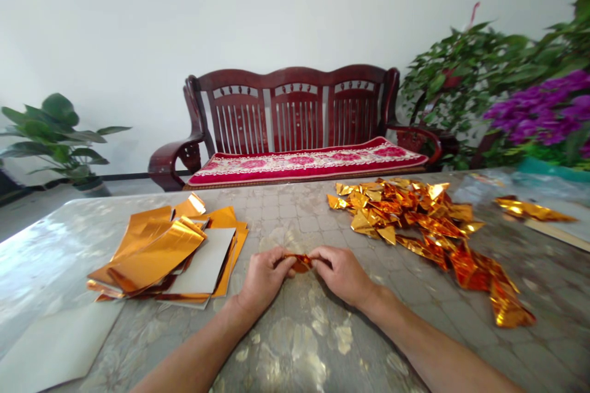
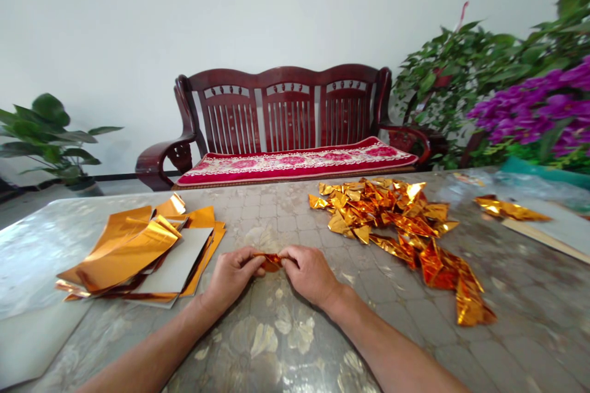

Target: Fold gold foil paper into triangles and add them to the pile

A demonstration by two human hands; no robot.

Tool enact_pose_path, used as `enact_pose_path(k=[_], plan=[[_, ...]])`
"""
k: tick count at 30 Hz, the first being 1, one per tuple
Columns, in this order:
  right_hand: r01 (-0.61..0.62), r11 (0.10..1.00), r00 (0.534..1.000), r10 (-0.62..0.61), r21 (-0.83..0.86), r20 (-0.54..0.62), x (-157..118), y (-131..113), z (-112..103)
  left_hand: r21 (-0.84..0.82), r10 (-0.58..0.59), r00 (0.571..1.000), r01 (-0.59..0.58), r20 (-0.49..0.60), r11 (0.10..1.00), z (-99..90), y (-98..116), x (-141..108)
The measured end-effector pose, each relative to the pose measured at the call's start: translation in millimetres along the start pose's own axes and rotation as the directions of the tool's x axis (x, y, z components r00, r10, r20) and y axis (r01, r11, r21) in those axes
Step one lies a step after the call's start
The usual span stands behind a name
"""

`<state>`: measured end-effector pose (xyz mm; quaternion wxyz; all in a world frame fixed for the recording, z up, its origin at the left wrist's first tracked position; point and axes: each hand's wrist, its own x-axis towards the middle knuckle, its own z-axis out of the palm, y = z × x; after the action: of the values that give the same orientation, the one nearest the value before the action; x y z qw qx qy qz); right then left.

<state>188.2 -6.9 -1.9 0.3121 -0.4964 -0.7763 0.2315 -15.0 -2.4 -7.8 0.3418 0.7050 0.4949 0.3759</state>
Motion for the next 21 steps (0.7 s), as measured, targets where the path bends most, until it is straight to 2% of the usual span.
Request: enact_pose_path(k=[6,21], plan=[[0.003,1.0,1.0,-0.004,-0.018,-0.003,-0.5,-1.6,0.3,0.035,-0.025,1.0,0.025,0.009,0.999,-0.7,1.0,0.3],[0.037,0.999,0.999,-0.037,-0.002,-0.02,-3.1,-4.5,0.8,0.033,0.022,0.999,-0.023,0.033,0.999,4.0,7.4,-6.3]])
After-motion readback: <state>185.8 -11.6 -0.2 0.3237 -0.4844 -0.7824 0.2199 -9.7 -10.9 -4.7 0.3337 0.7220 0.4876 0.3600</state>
